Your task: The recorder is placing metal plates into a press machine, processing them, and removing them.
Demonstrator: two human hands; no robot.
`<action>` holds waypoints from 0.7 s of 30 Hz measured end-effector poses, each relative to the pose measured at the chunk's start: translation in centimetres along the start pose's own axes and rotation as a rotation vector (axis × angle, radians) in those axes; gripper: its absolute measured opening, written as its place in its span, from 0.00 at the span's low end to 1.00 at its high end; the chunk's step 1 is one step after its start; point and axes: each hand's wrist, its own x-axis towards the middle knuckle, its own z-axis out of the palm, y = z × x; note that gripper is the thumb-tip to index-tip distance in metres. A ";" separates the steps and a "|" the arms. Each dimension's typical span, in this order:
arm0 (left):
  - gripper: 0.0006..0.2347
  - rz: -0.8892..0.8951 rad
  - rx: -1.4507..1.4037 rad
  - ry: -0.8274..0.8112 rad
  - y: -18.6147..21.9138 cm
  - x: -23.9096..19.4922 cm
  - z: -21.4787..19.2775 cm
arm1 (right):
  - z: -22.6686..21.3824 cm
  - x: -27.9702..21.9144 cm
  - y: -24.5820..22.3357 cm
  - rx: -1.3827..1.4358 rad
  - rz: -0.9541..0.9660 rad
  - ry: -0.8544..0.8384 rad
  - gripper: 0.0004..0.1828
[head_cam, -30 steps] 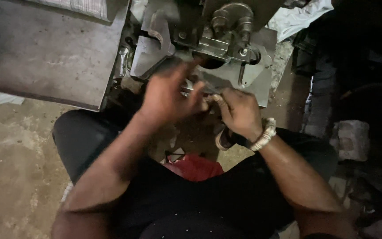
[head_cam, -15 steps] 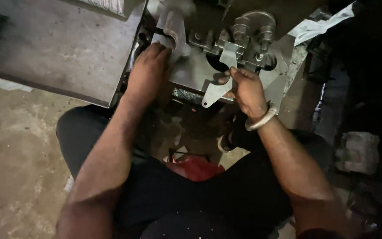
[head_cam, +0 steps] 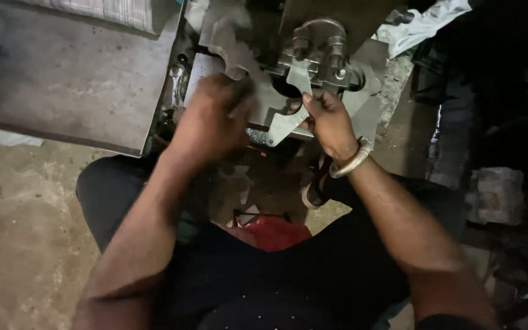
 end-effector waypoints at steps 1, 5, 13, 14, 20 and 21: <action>0.14 0.073 -0.074 -0.067 0.5 -0.2 0.3 | -0.6 -0.1 0.3 -0.012 0.001 -0.001 0.08; 0.13 0.175 -0.123 -0.289 -1.1 -1.3 5.3 | -4.2 -2.5 0.9 -0.333 -0.189 0.038 0.05; 0.16 0.347 0.296 -0.150 -0.3 -2.1 12.1 | -9.7 -3.3 -5.0 -0.309 -0.132 0.371 0.06; 0.16 0.541 0.567 -0.057 -0.3 -2.1 12.6 | -10.0 -2.7 -5.9 -0.350 -0.139 0.469 0.08; 0.18 0.231 0.052 -0.091 0.4 -1.8 12.4 | -14.4 3.5 -2.6 -0.400 -0.262 0.431 0.09; 0.18 0.230 0.056 -0.091 0.2 -1.7 12.5 | -13.9 3.6 -2.6 -0.398 -0.263 0.428 0.09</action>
